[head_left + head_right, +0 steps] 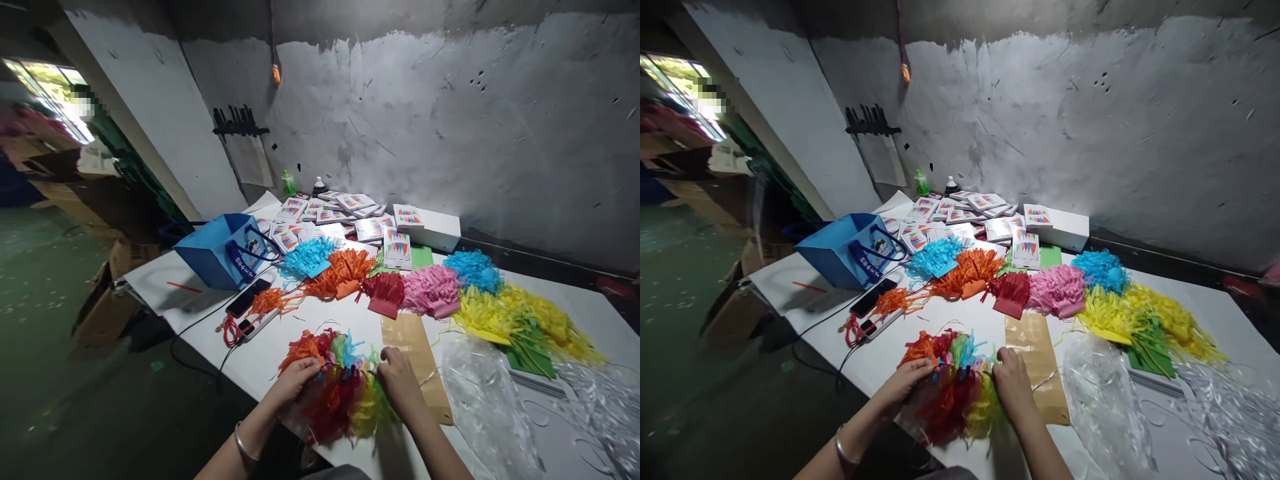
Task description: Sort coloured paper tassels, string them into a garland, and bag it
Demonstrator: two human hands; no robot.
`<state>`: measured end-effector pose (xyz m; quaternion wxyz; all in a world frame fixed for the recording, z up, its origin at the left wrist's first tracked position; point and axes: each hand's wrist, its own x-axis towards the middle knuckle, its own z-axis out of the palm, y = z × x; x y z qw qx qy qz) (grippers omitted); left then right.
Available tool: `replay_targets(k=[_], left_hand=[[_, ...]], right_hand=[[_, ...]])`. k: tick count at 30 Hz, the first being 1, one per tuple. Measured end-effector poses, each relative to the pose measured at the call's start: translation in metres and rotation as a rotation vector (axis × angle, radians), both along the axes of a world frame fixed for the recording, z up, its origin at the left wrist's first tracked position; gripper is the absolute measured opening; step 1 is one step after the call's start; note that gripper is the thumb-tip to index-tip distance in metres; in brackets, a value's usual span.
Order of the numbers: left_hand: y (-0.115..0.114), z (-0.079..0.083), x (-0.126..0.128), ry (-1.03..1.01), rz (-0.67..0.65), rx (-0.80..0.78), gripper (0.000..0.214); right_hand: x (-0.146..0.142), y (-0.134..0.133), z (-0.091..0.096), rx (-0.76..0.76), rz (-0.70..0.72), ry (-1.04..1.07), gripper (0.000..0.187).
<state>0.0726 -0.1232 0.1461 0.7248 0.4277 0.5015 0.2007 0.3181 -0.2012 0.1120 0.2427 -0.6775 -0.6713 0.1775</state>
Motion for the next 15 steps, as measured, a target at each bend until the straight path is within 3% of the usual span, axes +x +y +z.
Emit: replay_targets(k=[5, 9, 11, 15], left_hand=[[0.004, -0.007, 0.001, 0.121, -0.013, 0.139, 0.043], [0.007, -0.007, -0.001, 0.303, 0.012, 0.519, 0.031], [0.006, -0.003, -0.002, 0.361, -0.089, 0.71, 0.026], [0.006, 0.007, -0.006, 0.366, -0.462, 0.935, 0.019]], right_hand=[[-0.001, -0.001, 0.009, 0.001, 0.038, 0.196, 0.021], [0.008, -0.007, 0.012, -0.053, -0.003, 0.383, 0.038], [0.013, -0.011, 0.013, -0.081, -0.011, 0.444, 0.036], [0.02, -0.02, 0.015, -0.153, -0.008, 0.525, 0.033]])
